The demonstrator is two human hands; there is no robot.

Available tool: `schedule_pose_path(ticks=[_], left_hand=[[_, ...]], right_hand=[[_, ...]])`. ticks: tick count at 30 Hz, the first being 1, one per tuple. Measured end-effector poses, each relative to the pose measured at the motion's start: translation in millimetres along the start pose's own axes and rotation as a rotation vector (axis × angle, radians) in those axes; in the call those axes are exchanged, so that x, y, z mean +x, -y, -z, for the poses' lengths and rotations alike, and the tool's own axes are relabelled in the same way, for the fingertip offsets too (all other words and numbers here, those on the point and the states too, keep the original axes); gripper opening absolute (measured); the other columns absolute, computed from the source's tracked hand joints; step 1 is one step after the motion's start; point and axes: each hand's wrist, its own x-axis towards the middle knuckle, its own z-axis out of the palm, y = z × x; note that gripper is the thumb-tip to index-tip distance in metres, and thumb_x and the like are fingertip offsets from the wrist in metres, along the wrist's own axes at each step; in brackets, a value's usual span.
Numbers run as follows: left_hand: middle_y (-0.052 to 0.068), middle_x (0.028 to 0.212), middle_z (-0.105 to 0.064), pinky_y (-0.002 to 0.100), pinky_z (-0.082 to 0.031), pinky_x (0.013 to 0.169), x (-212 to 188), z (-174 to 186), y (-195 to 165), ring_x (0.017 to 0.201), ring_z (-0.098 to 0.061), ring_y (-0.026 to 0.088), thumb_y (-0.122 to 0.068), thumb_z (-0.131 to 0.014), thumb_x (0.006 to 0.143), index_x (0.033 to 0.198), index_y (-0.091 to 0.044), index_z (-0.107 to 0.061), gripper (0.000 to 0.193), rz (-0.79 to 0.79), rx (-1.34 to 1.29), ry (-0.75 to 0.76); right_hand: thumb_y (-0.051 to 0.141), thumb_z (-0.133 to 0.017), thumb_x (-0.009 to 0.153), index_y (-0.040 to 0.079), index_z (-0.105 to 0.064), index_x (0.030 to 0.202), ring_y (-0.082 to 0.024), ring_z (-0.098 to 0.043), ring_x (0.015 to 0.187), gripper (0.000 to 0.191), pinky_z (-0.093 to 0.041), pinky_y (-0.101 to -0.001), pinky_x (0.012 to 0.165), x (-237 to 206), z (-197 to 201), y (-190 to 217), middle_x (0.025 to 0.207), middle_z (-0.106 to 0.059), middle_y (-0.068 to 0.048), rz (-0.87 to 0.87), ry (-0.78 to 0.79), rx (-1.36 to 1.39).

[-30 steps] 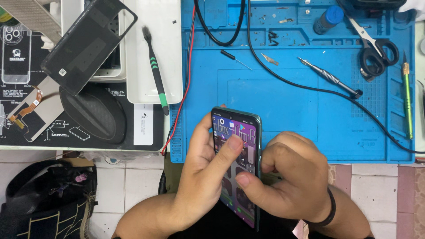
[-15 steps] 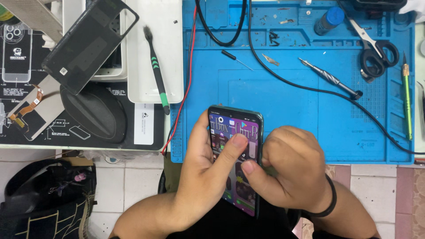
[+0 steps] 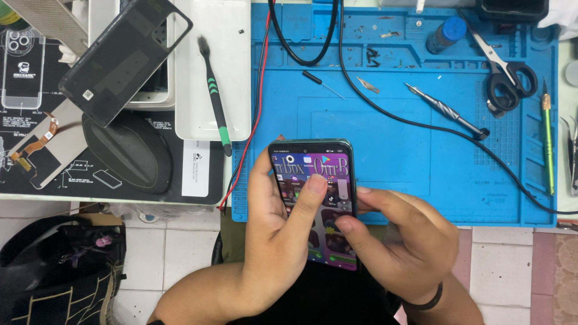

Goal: The person holds and operates a smartphone, tapping and swiping on its screen, then uses a blue electric screwdriver to unscrew the back cover of the phone on a repair mat, working around the exposed battery compartment.

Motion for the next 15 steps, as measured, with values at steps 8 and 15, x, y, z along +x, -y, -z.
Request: schedule_pose_path(ticks=[8, 15], left_hand=[[0.008, 0.122, -0.063, 0.026, -0.054, 0.094, -1.7, 1.1, 5.9, 0.106, -0.063, 0.010, -0.008, -0.059, 0.106, 0.153, 0.003, -0.034, 0.054, 0.017, 0.038, -0.015], [0.009, 0.126, -0.063, 0.030, -0.051, 0.098, 13.6, 11.7, 17.4, 0.112, -0.061, 0.012, -0.016, -0.059, 0.106, 0.149, 0.004, -0.043, 0.050, 0.172, -0.147, 0.051]], right_hand=[[0.007, -0.090, 0.080, 0.002, -0.072, 0.114, -0.011, -0.069, 0.072, 0.039, -0.054, -0.0217, 0.063, -15.3, -6.1, -0.8, 0.099, -0.075, -0.013, -0.107, -0.069, -0.038], [0.013, -0.091, 0.077, -0.002, -0.063, 0.121, -0.019, -0.075, 0.093, 0.054, -0.060, -0.0272, 0.078, -15.8, -10.2, 5.9, 0.107, -0.074, -0.016, 0.037, -0.055, -0.022]])
